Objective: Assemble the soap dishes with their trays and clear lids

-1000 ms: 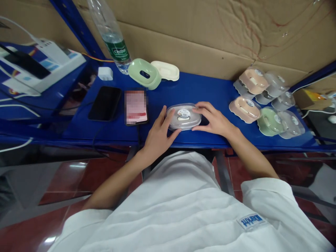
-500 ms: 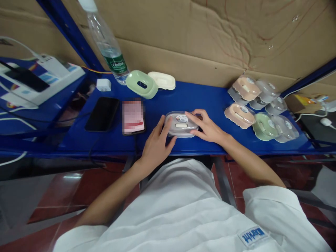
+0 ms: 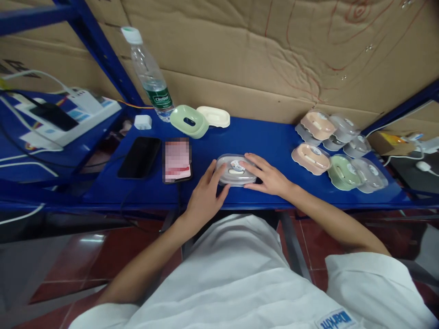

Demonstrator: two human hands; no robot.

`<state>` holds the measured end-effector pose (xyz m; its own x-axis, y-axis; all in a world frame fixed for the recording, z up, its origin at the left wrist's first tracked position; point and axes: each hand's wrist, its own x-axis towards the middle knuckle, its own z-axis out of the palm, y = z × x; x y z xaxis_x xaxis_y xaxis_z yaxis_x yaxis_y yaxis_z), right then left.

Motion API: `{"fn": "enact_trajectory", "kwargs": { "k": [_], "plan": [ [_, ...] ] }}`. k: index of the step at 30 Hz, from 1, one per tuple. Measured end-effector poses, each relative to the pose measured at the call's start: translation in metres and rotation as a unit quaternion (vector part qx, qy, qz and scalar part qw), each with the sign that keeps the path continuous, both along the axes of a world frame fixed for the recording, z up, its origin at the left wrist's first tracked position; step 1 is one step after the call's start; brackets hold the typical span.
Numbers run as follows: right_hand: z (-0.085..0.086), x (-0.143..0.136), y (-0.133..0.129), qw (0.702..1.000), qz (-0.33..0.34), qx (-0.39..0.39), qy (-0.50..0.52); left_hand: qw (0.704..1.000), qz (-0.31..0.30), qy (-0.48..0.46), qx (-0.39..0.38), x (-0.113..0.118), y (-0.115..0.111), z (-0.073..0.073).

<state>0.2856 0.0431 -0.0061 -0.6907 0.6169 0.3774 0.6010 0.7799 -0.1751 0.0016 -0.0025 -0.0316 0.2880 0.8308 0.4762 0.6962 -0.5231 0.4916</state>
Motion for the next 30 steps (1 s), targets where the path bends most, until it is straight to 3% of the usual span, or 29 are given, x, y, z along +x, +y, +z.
{"fn": "enact_trajectory", "kwargs": {
  "k": [13,23,26,30],
  "plan": [
    [-0.002,-0.001,-0.002,0.999,0.005,0.036,-0.014,1.000,0.005,0.004,0.000,-0.001,-0.001,-0.003],
    [0.001,-0.004,-0.003,1.000,-0.008,-0.017,-0.005,1.000,-0.003,-0.016,-0.016,0.000,0.000,-0.001],
    [0.002,0.001,0.002,0.998,-0.062,-0.012,-0.001,0.999,-0.004,-0.022,-0.026,0.002,-0.001,0.002],
    [0.009,0.021,0.020,0.973,-0.225,0.024,-0.035,0.999,-0.004,-0.021,-0.035,0.003,-0.004,0.006]
  ]
}}
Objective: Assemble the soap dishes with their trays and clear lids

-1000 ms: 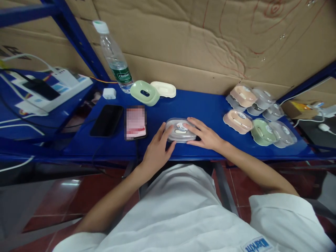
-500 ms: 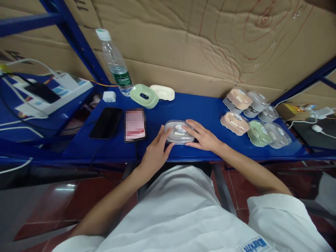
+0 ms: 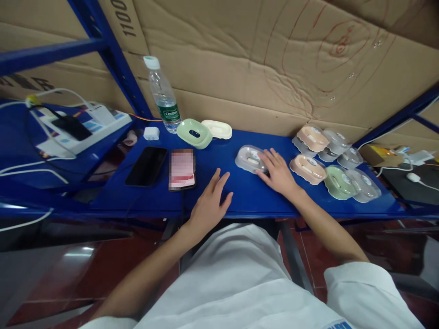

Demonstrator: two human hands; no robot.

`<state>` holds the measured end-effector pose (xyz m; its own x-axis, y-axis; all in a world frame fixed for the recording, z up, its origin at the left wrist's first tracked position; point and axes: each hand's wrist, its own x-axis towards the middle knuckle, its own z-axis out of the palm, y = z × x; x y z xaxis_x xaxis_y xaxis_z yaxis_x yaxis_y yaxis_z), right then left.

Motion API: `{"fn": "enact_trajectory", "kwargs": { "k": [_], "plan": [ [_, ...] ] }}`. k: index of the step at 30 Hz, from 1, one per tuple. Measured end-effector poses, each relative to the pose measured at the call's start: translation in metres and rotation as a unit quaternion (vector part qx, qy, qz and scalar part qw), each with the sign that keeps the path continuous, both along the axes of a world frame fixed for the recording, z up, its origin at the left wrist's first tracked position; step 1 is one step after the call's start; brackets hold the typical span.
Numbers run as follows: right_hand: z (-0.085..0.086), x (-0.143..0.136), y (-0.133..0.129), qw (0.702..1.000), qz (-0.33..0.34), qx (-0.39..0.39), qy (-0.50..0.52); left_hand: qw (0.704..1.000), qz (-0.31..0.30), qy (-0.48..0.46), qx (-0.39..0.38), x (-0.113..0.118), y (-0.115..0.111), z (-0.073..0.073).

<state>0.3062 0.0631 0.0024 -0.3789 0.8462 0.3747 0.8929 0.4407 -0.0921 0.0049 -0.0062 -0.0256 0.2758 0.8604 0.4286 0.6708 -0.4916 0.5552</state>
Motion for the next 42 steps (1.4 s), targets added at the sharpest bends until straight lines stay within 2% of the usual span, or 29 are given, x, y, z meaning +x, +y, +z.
{"fn": "enact_trajectory", "kwargs": {
  "k": [2,4,7,11,14,17,20,25,27,29,32,34,36,39,42],
  "plan": [
    [0.006,0.006,0.011,0.997,-0.072,0.025,-0.015,1.000,0.000,0.004,-0.002,0.000,-0.001,0.001],
    [0.013,0.002,0.020,0.994,-0.103,0.038,-0.019,1.000,0.001,0.009,-0.002,0.001,-0.001,0.001],
    [0.022,-0.027,0.036,0.997,-0.066,-0.005,-0.028,1.000,0.000,0.010,0.008,0.001,-0.001,-0.001],
    [0.027,-0.091,0.068,0.996,0.001,-0.059,-0.061,0.999,-0.001,0.012,0.042,0.002,0.000,-0.005],
    [0.029,-0.131,0.098,0.995,-0.004,-0.057,-0.077,0.998,-0.004,0.019,0.054,0.001,0.001,-0.006],
    [0.030,-0.148,0.118,0.994,-0.039,-0.067,-0.081,0.998,-0.013,0.023,0.058,-0.001,0.002,-0.007],
    [0.030,-0.142,0.114,0.991,-0.068,-0.074,-0.089,0.998,-0.019,0.024,0.060,-0.002,0.002,-0.008],
    [0.038,-0.102,0.067,0.987,-0.063,-0.097,-0.111,0.999,-0.029,0.009,0.026,-0.003,0.002,-0.006],
    [0.050,-0.085,0.051,0.986,-0.037,-0.116,-0.111,0.999,-0.031,0.001,0.011,-0.002,0.002,-0.003],
    [0.063,-0.076,0.046,0.987,-0.003,-0.124,-0.099,0.999,-0.037,0.005,0.015,-0.001,0.002,0.000],
    [0.075,-0.083,0.060,0.990,0.090,-0.101,-0.029,0.998,-0.045,0.037,0.032,0.000,0.002,0.002],
    [0.072,-0.104,0.079,0.984,0.158,-0.080,0.014,0.996,-0.054,0.063,0.029,0.000,0.002,0.003],
    [0.062,-0.133,0.098,0.978,0.194,-0.068,0.013,0.993,-0.071,0.088,0.020,0.000,0.002,0.003],
    [0.044,-0.173,0.122,0.977,0.192,-0.083,-0.040,0.990,-0.086,0.109,0.011,-0.003,0.001,0.004],
    [0.032,-0.183,0.134,0.979,0.158,-0.097,-0.081,0.990,-0.088,0.105,0.018,-0.005,0.000,0.006]
  ]
}}
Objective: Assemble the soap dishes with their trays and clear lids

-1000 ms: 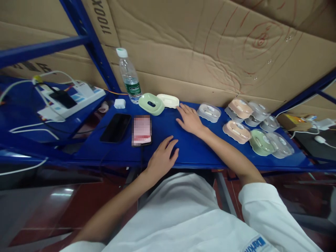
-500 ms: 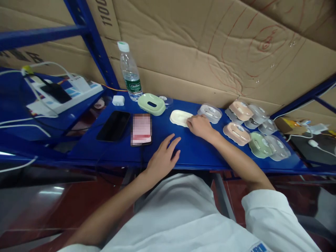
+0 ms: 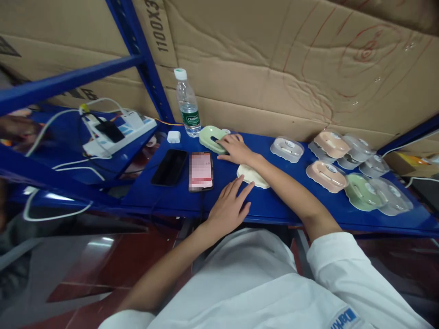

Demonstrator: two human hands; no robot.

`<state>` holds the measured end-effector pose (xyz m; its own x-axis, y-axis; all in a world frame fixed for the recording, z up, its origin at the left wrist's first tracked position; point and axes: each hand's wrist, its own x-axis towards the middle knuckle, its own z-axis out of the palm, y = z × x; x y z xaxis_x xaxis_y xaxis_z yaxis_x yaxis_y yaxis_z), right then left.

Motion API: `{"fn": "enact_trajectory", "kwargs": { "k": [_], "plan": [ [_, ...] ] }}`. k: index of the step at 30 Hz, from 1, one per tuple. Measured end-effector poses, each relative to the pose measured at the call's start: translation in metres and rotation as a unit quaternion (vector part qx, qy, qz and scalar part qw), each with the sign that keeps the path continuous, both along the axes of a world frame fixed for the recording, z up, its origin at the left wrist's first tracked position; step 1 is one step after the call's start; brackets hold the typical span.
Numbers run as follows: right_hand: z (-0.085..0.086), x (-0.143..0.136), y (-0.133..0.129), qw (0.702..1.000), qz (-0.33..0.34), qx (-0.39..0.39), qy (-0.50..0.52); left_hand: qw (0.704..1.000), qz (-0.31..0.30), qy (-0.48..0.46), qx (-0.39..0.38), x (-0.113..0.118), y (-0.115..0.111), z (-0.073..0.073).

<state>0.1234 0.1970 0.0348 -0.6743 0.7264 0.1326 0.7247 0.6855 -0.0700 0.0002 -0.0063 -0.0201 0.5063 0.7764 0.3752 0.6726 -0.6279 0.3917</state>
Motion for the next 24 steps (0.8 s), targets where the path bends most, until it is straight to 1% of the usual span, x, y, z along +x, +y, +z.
{"fn": "enact_trajectory", "kwargs": {
  "k": [2,5,8,10,11,14,16,18,20,24],
  "plan": [
    [-0.001,0.016,0.000,1.000,-0.012,-0.002,0.003,1.000,-0.007,-0.008,0.002,-0.001,0.000,0.000],
    [0.007,0.064,-0.017,0.997,-0.008,-0.029,0.067,1.000,-0.014,-0.021,-0.003,-0.002,0.000,0.000],
    [0.019,0.116,-0.055,0.991,0.004,-0.028,0.128,0.999,-0.011,-0.031,0.000,-0.002,0.000,-0.001],
    [0.023,0.141,-0.087,0.991,-0.003,-0.002,0.134,0.999,-0.006,-0.036,0.007,-0.002,-0.001,-0.002],
    [0.022,0.148,-0.104,0.992,-0.012,0.015,0.125,0.999,-0.002,-0.041,0.009,-0.001,-0.001,-0.002],
    [0.011,0.154,-0.145,0.995,-0.038,0.059,0.067,0.998,0.021,-0.064,0.003,0.000,-0.001,-0.002],
    [-0.001,0.148,-0.161,0.997,-0.031,0.064,0.039,0.996,0.035,-0.079,-0.001,0.001,-0.001,-0.002],
    [-0.010,0.142,-0.167,0.998,-0.013,0.061,0.030,0.996,0.039,-0.085,0.000,0.002,-0.001,-0.003],
    [-0.015,0.138,-0.166,0.998,-0.003,0.061,0.027,0.996,0.039,-0.081,0.004,0.002,0.000,-0.004],
    [-0.012,0.132,-0.159,0.996,-0.031,0.081,0.034,0.996,0.041,-0.072,0.015,0.003,0.001,-0.005]
  ]
}}
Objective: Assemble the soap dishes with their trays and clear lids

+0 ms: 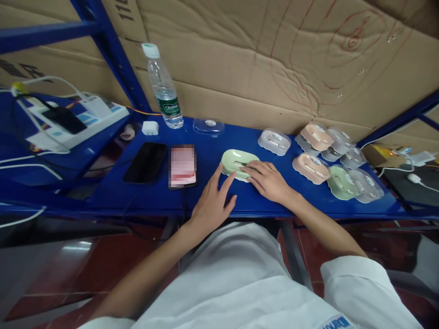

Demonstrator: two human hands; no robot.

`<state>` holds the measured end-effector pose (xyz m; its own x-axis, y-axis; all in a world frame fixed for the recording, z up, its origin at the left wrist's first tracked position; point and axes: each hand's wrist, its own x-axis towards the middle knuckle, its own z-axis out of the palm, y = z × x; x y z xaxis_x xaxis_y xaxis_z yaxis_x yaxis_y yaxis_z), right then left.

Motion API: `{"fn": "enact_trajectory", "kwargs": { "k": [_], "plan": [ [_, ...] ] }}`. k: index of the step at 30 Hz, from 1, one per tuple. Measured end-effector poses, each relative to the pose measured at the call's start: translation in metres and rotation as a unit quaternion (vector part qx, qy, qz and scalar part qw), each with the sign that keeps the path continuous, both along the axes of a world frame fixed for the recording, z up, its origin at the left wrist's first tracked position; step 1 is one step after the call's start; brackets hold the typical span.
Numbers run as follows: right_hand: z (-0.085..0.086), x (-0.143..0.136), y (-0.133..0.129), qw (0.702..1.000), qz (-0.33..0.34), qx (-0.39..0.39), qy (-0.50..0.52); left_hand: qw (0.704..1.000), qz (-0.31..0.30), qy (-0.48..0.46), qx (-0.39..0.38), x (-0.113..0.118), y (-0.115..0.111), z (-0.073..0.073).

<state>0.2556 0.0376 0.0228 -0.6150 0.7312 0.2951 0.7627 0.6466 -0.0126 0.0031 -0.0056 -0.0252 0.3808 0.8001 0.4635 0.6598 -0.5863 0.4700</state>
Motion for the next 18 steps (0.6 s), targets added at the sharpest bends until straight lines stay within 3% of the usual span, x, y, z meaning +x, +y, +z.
{"fn": "enact_trajectory", "kwargs": {
  "k": [6,18],
  "plan": [
    [0.006,-0.020,-0.001,0.998,-0.062,0.023,-0.018,1.000,0.004,0.009,-0.002,-0.001,-0.001,0.002],
    [-0.006,-0.023,-0.010,0.999,0.018,0.032,-0.014,0.998,0.054,0.028,0.021,0.001,-0.002,-0.001]
  ]
}}
